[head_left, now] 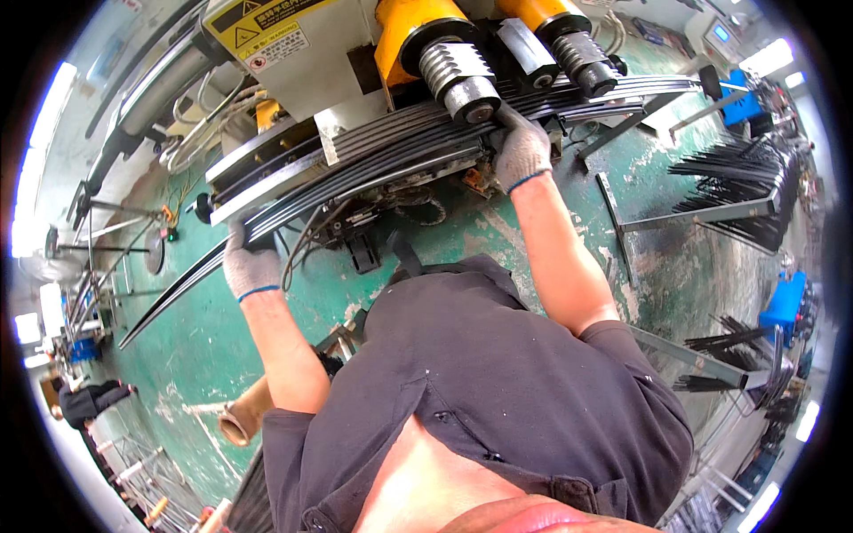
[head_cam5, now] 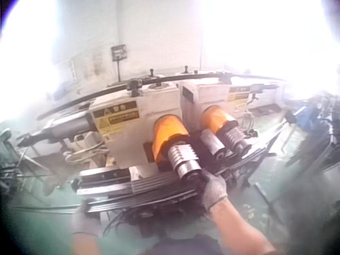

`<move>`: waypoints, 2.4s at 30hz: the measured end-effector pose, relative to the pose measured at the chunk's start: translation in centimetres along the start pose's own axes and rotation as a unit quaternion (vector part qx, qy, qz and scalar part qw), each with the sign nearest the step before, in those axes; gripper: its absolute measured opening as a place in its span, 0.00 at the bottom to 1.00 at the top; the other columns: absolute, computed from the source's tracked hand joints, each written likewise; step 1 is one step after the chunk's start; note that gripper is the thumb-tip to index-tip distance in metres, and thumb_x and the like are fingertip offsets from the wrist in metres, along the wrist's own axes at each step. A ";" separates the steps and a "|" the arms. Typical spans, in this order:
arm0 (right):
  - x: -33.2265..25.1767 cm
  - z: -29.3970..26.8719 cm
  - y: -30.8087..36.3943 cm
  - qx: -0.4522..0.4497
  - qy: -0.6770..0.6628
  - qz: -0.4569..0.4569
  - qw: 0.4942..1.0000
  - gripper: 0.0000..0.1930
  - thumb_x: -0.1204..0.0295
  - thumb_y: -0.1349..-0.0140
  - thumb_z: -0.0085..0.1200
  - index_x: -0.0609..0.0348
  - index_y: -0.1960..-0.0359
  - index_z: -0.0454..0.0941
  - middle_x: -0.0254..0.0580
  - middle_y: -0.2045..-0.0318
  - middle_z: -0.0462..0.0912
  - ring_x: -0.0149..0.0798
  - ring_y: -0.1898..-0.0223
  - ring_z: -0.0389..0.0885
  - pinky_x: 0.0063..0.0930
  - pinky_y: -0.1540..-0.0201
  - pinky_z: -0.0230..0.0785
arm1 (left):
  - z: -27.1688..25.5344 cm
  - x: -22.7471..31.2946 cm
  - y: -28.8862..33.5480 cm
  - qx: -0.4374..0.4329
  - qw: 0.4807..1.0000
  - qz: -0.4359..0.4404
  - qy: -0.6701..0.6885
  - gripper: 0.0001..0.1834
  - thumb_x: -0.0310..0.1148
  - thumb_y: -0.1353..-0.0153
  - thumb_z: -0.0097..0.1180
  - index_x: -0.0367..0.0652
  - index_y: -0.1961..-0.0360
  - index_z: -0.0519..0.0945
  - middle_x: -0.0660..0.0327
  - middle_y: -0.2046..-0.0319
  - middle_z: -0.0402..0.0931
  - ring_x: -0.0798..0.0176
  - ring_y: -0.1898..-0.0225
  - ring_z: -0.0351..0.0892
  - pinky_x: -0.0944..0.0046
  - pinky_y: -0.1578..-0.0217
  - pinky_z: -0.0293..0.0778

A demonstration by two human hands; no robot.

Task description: The person picks up several long metal strips from a stack, inserts them into a metal bending machine, and then places the bent strips onto another stack.

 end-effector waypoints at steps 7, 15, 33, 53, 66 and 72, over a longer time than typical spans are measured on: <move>2.1 0.7 -3.9 -0.055 0.876 -0.233 0.420 0.11 0.72 0.33 0.55 0.55 0.52 0.86 0.48 0.51 0.87 0.45 0.45 0.84 0.35 0.45 0.76 | 5.7 -4.6 -2.0 -0.114 0.991 -0.007 -0.066 0.16 0.34 0.23 0.49 0.31 0.48 0.79 0.47 0.48 0.82 0.46 0.41 0.78 0.45 0.31 0.70; 6.9 -3.0 -9.9 0.025 0.624 -0.125 0.771 0.14 0.70 0.27 0.47 0.58 0.48 0.82 0.43 0.52 0.87 0.44 0.50 0.84 0.33 0.47 0.72 | -1.3 1.0 -7.3 -0.061 0.991 -0.016 0.115 0.18 0.34 0.23 0.47 0.29 0.47 0.80 0.45 0.47 0.83 0.45 0.41 0.80 0.42 0.31 0.69; 5.5 -1.3 -5.4 0.050 0.211 -0.023 0.976 0.16 0.72 0.30 0.46 0.68 0.49 0.81 0.52 0.54 0.86 0.46 0.53 0.83 0.38 0.48 0.70 | -4.5 2.9 -10.3 0.017 0.987 0.030 0.154 0.21 0.36 0.22 0.43 0.30 0.42 0.79 0.46 0.43 0.81 0.47 0.38 0.78 0.42 0.32 0.71; 3.1 -7.9 0.6 0.064 0.102 0.056 0.991 0.22 0.59 0.24 0.55 0.66 0.42 0.77 0.42 0.51 0.85 0.39 0.53 0.84 0.40 0.52 0.81 | -1.1 0.5 -8.2 0.044 0.994 0.049 0.084 0.21 0.39 0.21 0.44 0.32 0.42 0.76 0.47 0.42 0.79 0.44 0.36 0.76 0.41 0.31 0.69; 4.0 -4.9 0.5 0.049 0.165 0.116 0.978 0.21 0.62 0.25 0.56 0.66 0.40 0.77 0.42 0.51 0.85 0.40 0.53 0.85 0.37 0.51 0.80 | 4.7 -9.4 -5.5 -0.016 0.996 -0.035 0.077 0.19 0.38 0.27 0.59 0.34 0.44 0.80 0.53 0.47 0.83 0.54 0.43 0.81 0.57 0.36 0.75; 8.1 -9.8 -1.6 -0.018 0.173 0.139 0.975 0.16 0.65 0.27 0.58 0.64 0.46 0.80 0.42 0.54 0.85 0.41 0.55 0.85 0.39 0.55 0.80 | 5.8 -6.6 -4.3 -0.014 0.981 -0.052 0.184 0.21 0.40 0.24 0.53 0.36 0.39 0.76 0.49 0.40 0.79 0.46 0.37 0.76 0.45 0.30 0.68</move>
Point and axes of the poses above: each hand's wrist, its own y-axis away from the middle knuckle, its own z-axis out of the palm, x = y × z, the point moved 4 cm from there along -y, towards the middle knuckle
